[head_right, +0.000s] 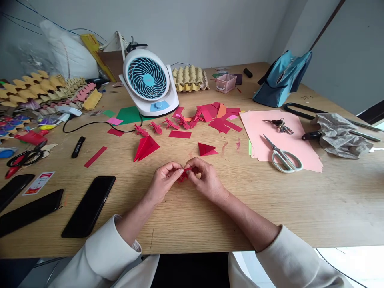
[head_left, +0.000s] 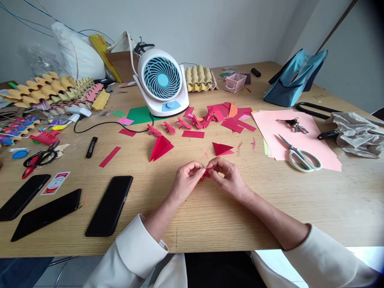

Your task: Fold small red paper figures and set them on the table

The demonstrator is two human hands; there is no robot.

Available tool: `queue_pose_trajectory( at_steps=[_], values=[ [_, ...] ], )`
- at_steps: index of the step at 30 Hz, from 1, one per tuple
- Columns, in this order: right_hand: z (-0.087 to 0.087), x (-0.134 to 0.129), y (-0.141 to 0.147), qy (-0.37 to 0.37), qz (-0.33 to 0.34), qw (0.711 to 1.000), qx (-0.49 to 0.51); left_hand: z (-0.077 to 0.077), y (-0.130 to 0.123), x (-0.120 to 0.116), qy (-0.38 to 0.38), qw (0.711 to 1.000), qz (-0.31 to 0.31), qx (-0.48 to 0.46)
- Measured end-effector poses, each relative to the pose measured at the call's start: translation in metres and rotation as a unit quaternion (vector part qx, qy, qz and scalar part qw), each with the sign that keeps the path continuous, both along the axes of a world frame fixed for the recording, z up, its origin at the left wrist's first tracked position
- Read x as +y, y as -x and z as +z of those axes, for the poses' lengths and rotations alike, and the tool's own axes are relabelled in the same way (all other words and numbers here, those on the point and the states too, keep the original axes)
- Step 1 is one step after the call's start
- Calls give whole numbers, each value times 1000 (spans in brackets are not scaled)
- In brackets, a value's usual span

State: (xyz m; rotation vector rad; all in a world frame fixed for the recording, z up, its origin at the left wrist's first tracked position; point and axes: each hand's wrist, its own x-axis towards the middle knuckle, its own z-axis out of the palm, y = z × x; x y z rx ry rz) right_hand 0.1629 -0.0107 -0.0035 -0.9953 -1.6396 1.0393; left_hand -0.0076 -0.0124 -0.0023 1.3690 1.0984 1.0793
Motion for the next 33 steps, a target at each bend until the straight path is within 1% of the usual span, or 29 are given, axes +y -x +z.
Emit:
queue_pose_trajectory(
  at_steps=[4,8,14,17,20,26,29,33],
  values=[
    [0,0,-1,-40,-10,999,-12,-1,1,0,14,1000,-7,-14],
    [1,0,-1,-84,-17,996,-31,-6,2,-1,18,1000,12,-8],
    [-1,-1,0,-173,-36,982,-70,-7,-2,-7,29,998,33,-34],
    [-2,-1,-1,-194,-40,976,-85,-7,-4,-8,23,998,44,-30],
    [-1,-2,-1,-192,-41,978,-74,-7,-3,-7,3,999,48,-20],
    [2,-4,0,-150,-33,988,-31,0,1,-6,-87,994,53,44],
    [2,-5,1,-117,-25,993,-19,3,2,-5,-143,984,60,86],
    [0,-5,1,-64,-24,998,5,6,3,-4,-230,963,66,125]
  ],
)
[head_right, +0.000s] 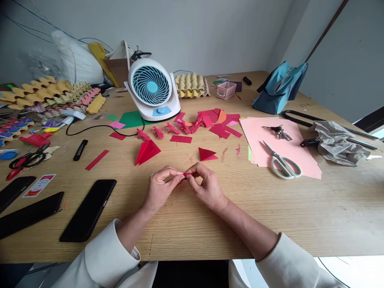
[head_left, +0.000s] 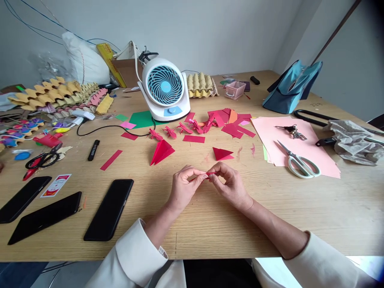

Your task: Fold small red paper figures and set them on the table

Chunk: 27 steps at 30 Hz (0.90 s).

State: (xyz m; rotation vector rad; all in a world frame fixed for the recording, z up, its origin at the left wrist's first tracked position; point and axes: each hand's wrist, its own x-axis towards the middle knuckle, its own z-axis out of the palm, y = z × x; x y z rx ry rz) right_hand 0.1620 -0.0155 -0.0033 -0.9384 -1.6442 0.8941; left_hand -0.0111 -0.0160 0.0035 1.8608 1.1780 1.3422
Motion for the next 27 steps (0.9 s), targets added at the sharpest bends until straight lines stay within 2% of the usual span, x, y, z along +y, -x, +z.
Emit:
queue_pose_trajectory(
  at_steps=[7,11,14,17,27],
  values=[
    [-1,6,-1,116,53,990,55,5,4,1,-125,991,0,55],
    [7,9,-6,162,92,980,68,7,8,4,-172,981,8,87],
    [19,9,-11,191,128,971,67,8,11,6,-186,977,9,107],
    [26,9,-14,216,134,965,66,9,14,6,-190,973,9,131],
    [19,10,-11,277,135,947,84,11,11,5,-193,969,-31,149]
  ],
)
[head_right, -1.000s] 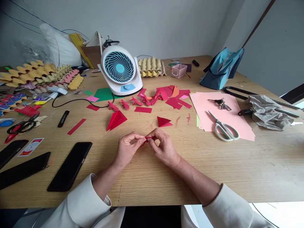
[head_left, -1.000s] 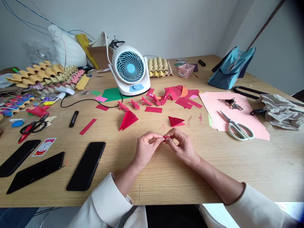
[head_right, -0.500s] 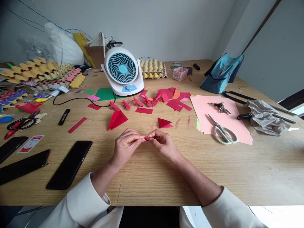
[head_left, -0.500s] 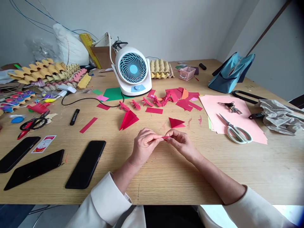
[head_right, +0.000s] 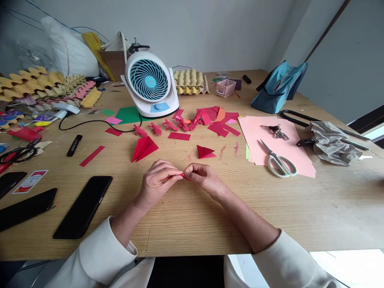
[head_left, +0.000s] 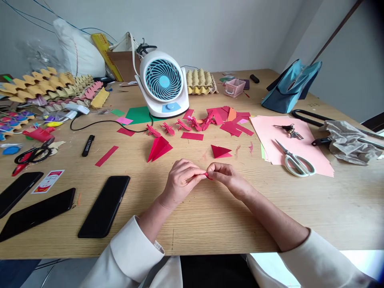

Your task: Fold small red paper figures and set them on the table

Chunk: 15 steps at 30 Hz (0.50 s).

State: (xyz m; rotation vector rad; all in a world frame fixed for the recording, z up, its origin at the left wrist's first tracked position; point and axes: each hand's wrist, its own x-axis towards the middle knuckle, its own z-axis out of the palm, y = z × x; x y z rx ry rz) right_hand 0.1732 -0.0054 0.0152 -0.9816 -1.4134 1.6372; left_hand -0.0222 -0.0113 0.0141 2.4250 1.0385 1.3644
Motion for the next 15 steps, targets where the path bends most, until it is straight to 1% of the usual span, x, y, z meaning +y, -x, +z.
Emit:
queue_pose_trajectory(
  at_steps=[4,8,15],
  values=[
    [-1,-1,0,14,0,1000,12,0,-1,-1,11,1000,-14,-8],
    [-3,0,0,25,16,999,20,-2,-3,-1,31,998,-27,-38],
    [-5,3,-2,48,30,998,23,-3,-3,0,47,997,-26,-52]
  ],
)
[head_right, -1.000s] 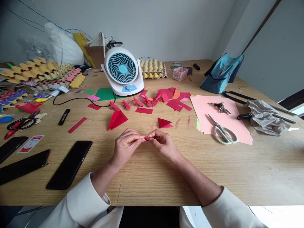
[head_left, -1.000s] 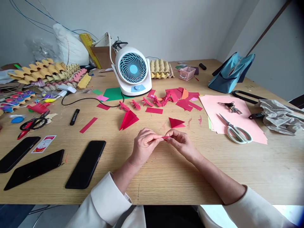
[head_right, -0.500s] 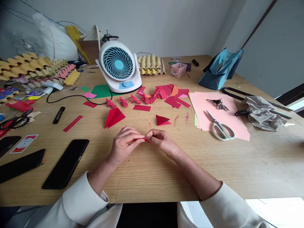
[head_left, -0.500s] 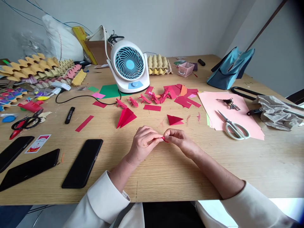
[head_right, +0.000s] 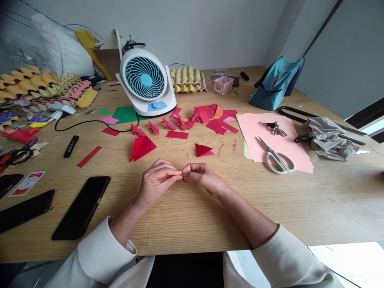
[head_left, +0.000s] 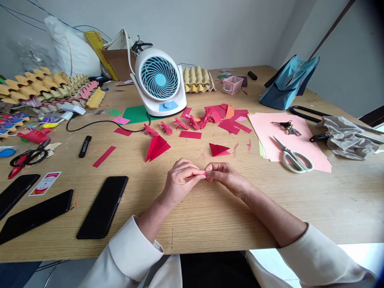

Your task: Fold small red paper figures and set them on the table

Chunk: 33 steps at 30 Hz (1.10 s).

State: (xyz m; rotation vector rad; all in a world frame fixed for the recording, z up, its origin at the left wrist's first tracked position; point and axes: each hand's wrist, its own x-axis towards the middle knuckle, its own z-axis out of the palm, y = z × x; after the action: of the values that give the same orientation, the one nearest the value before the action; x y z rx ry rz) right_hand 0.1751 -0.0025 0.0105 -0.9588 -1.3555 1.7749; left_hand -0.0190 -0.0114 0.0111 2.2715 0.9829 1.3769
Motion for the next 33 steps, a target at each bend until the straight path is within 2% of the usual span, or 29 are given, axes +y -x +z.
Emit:
queue_pose_trajectory(
  at_steps=[7,13,19,24,29,33],
  values=[
    [0,1,-3,31,18,999,-4,1,0,-1,7,1000,-14,-10],
    [1,3,-5,60,45,997,36,5,-2,-3,38,999,-24,-20],
    [1,7,-11,-11,77,997,-12,3,-3,-3,33,999,-27,-23],
    [2,8,-15,-39,106,993,-26,4,-1,-1,29,999,-45,-7],
    [2,10,-16,-72,109,991,-30,7,1,1,33,997,-74,11],
    [3,10,-17,-82,100,990,-56,5,0,0,44,997,-67,1]
  ],
)
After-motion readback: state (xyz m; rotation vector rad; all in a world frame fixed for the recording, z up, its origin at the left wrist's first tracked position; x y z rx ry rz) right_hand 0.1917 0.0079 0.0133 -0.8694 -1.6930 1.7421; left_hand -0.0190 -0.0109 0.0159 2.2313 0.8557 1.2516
